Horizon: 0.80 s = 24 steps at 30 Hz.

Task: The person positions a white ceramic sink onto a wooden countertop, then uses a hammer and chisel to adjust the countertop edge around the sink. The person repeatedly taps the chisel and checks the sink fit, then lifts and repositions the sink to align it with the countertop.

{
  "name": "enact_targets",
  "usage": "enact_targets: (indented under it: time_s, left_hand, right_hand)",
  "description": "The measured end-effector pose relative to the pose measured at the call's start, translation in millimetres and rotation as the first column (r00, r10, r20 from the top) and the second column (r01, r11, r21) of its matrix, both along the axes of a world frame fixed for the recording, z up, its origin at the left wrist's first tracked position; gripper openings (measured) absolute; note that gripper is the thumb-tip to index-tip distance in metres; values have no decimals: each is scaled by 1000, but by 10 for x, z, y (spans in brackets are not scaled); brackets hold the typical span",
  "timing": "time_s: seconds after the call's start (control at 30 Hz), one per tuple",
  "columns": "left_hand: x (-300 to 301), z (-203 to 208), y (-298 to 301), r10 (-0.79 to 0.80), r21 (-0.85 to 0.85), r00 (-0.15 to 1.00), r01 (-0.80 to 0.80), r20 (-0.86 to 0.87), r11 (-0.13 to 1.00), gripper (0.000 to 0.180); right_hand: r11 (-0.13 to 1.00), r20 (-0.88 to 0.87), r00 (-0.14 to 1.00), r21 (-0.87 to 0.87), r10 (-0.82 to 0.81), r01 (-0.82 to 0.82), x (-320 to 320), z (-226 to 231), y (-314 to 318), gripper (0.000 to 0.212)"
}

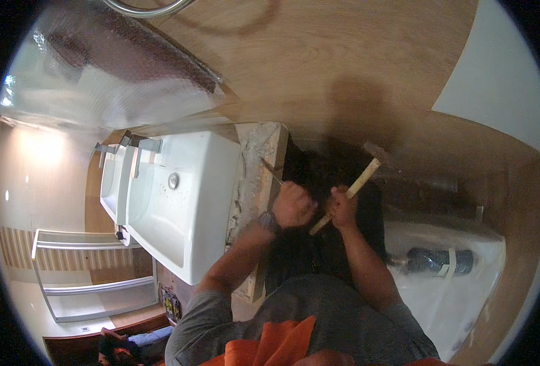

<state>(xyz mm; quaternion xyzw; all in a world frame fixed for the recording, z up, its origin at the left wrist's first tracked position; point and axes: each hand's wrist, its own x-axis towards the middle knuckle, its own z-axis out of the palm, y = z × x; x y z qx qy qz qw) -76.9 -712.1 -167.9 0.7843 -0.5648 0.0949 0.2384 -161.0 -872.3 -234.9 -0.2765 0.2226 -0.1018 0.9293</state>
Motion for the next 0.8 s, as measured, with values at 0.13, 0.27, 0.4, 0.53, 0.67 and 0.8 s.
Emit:
enact_targets:
  time_s: [0.13,0.27,0.4,0.53,0.67,0.8]
  left_hand:
    - [-341,232,-90,-189,-201,982,182,-16,963,26]
    - [-358,332,-22,-21,-189,1000,22,10,982,25]
    - [-178,80,330,176,-115,984,-176,-5,978,24]
    - [-191,-80,452,182,-26,983,-182,-23,983,21]
    - [-124,-142,345,152,-50,987,-154,-53,987,21]
    - [33,-143,206,-107,-56,994,107,-12,993,15]
  right_hand:
    - [999,-110,993,28,-34,37,31,166,-30,32]
    - [1000,-9,1000,-4,-14,14,15,-38,-48,31]
    - [999,-92,996,-34,18,-21,-1,67,17,32]
    - [998,-24,998,-5,62,-62,-16,52,20,31]
    - [999,-43,998,20,50,-49,-9,12,33,29]
    - [999,-59,998,17,28,-27,4,18,25,27]
